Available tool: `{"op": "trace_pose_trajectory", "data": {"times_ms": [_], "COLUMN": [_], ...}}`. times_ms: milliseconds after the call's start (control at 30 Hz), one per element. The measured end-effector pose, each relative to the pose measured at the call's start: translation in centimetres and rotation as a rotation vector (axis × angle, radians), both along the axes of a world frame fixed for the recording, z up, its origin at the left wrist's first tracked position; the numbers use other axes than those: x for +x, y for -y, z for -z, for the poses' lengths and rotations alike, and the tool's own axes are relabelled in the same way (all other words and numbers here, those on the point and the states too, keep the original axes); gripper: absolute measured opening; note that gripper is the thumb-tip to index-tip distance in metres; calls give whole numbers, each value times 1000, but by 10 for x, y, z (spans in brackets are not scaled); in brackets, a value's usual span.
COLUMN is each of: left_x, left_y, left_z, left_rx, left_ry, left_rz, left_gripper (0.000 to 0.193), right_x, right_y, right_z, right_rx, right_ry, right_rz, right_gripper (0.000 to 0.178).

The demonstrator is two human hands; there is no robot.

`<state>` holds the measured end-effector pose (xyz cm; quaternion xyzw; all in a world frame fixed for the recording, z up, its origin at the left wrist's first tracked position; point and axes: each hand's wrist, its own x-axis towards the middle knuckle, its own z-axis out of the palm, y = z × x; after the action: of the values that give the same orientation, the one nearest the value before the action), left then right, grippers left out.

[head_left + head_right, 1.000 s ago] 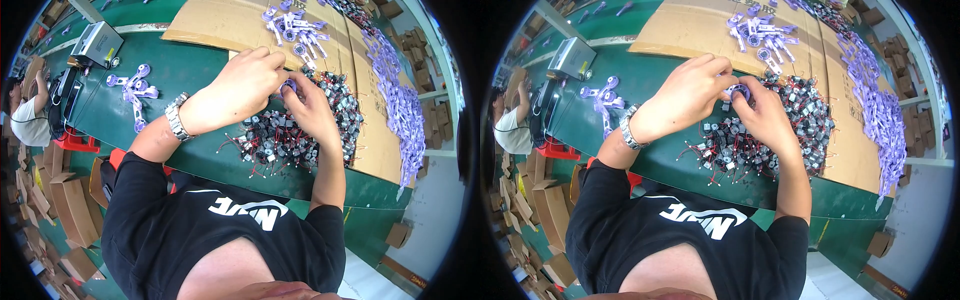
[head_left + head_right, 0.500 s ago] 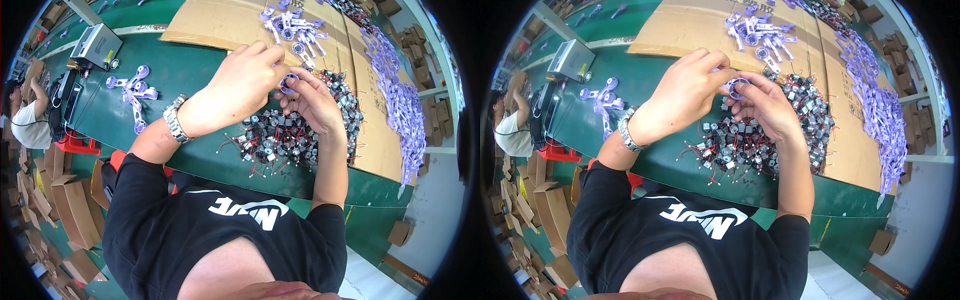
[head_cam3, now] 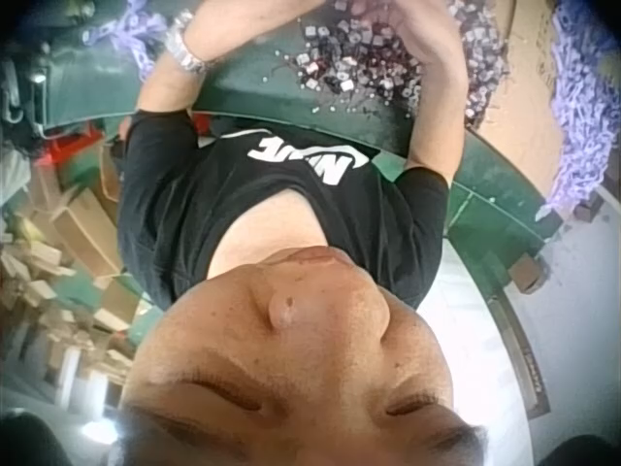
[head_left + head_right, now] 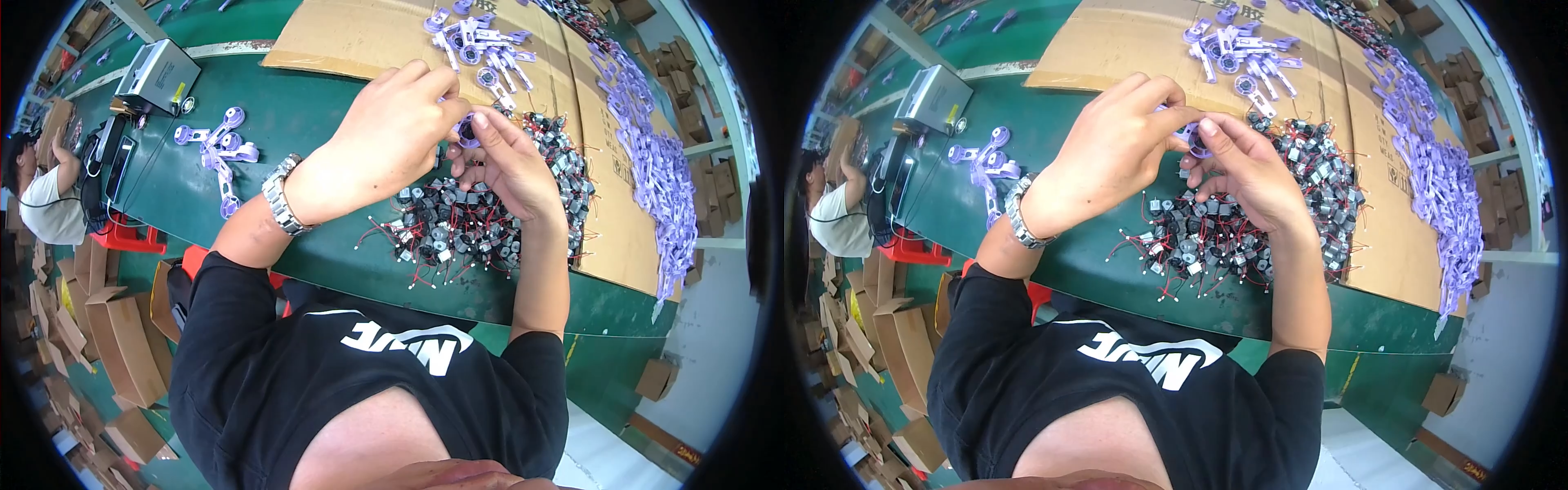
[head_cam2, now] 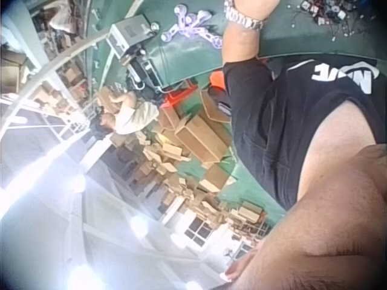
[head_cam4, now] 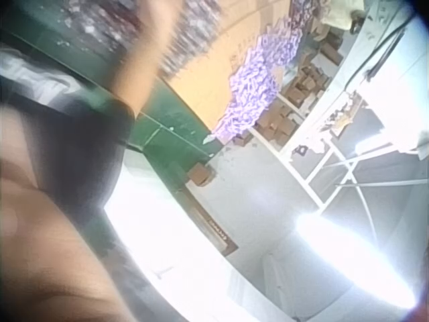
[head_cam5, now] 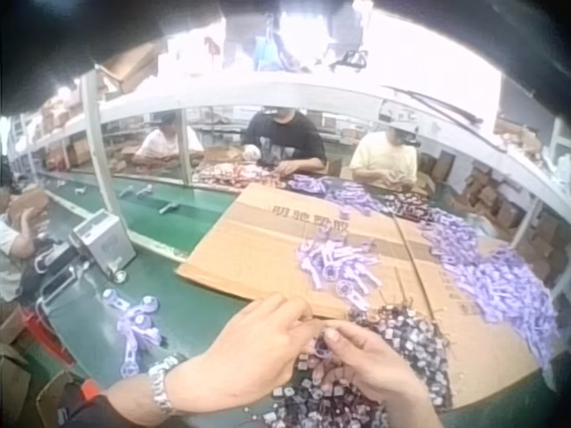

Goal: The person assembles small electronic components by hand, inserting vibrating motors into plastic housings.

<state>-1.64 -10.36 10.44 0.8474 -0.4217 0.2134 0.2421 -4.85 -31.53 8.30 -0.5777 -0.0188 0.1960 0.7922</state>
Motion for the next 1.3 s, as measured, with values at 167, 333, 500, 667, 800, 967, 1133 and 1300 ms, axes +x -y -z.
{"op": "trace_pose_trajectory", "data": {"times_ms": [167, 333, 500, 667, 800, 967, 1133, 1300], "left_x": [2, 25, 50, 86, 101, 82, 68, 62], "left_y": [6, 3, -39, -162, -257, -274, -279, -265], "left_z": [7, 28, 27, 21, 38, 66, 94, 94], "left_rx": [3, -166, 38, 275, 652, 575, 578, 450], "left_ry": [-2, -160, -122, -156, -421, -632, -516, -390], "left_rz": [4, -103, -306, -649, -736, -774, -720, -758], "left_gripper": [29, 37, 41, 19, 19, 35, 26, 20], "right_x": [5, 38, 70, 43, 30, 26, 27, 29], "right_y": [-1, -5, -8, -21, -39, -46, -32, -16], "right_z": [28, 26, 37, 39, 61, 63, 62, 57], "right_rx": [-149, -261, -296, -1537, -1574, -1344, -956, -893], "right_ry": [97, -34, 127, 470, 526, 598, 602, 550], "right_rz": [188, 247, 490, 31, -149, -105, 124, 199], "right_gripper": [31, 28, 49, 57, 49, 24, 28, 21]}}
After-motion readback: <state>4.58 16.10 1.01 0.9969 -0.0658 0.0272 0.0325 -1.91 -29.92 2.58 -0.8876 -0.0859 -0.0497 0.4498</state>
